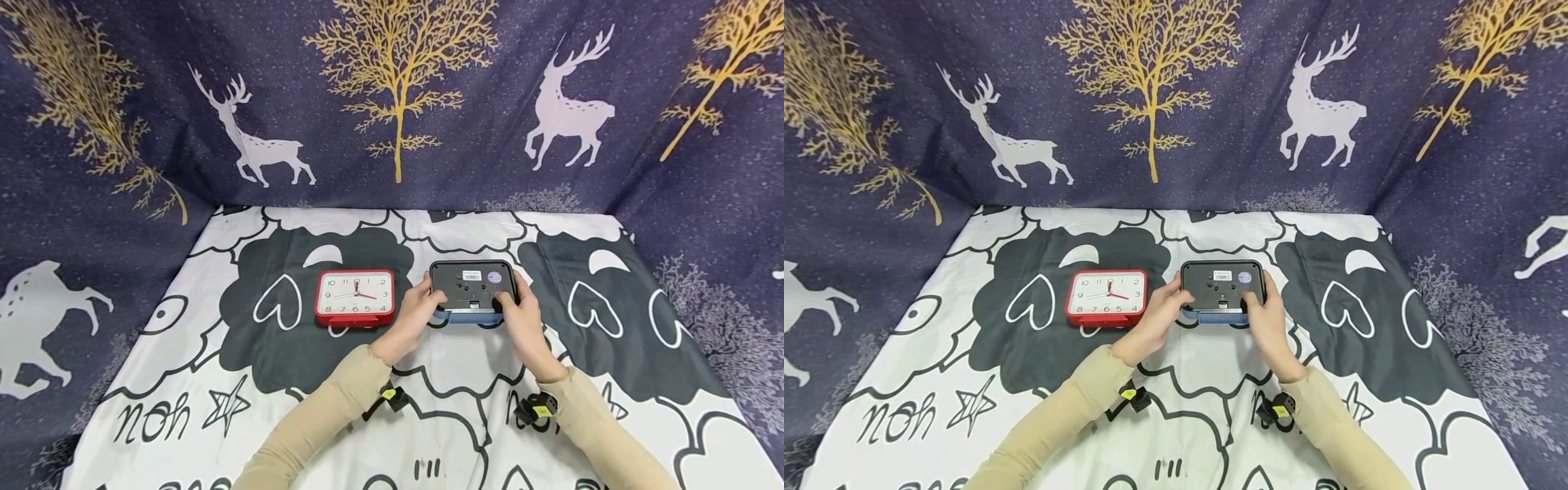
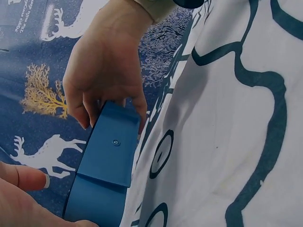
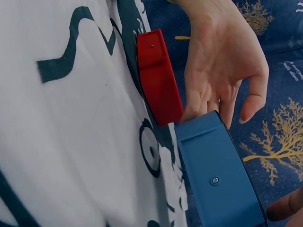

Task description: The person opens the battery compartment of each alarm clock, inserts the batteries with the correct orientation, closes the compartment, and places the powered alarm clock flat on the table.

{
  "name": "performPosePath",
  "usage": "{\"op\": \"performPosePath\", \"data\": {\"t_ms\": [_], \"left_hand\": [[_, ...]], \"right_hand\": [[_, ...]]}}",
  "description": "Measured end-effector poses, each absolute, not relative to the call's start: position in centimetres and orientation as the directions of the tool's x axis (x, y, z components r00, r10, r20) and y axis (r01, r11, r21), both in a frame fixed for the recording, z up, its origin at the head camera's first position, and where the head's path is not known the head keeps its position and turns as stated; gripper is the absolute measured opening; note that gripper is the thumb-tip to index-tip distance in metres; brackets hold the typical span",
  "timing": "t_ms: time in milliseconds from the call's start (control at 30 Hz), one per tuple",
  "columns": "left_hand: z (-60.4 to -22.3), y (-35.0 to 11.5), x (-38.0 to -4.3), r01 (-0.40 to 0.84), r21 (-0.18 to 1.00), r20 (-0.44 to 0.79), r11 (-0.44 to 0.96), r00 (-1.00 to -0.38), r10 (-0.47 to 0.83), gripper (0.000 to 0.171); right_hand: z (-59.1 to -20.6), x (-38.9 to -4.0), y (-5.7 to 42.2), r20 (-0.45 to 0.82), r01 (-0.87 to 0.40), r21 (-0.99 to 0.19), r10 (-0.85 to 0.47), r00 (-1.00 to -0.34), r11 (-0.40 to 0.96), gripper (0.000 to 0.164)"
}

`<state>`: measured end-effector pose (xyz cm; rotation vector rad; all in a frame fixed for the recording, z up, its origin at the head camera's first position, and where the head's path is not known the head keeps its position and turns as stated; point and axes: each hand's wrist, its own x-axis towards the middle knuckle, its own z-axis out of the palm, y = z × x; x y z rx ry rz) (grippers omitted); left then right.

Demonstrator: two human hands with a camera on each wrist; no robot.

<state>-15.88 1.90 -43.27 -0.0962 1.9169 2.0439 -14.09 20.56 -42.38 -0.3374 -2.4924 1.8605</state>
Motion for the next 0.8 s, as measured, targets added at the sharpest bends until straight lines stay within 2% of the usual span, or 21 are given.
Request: {"op": "performPosePath", "data": {"t_ms": [233,800], "left_hand": [[-43.2,1.8,-15.9,-0.282,0.958,-0.264,-0.056,-0.94,0.215,0.072],[-42.3,1.7,-15.9,-0.263,0.958,-0.226,-0.117,-0.939,0.259,0.071]], "right_hand": [[-41.5,-13.6,20.6,-0.073,0.126,-0.937,0.17,-0.983,0.326,0.065],[-40.4,-13.1,20.1,-0.038,0.111,-0.934,0.215,-0.976,0.339,0.071]]}}
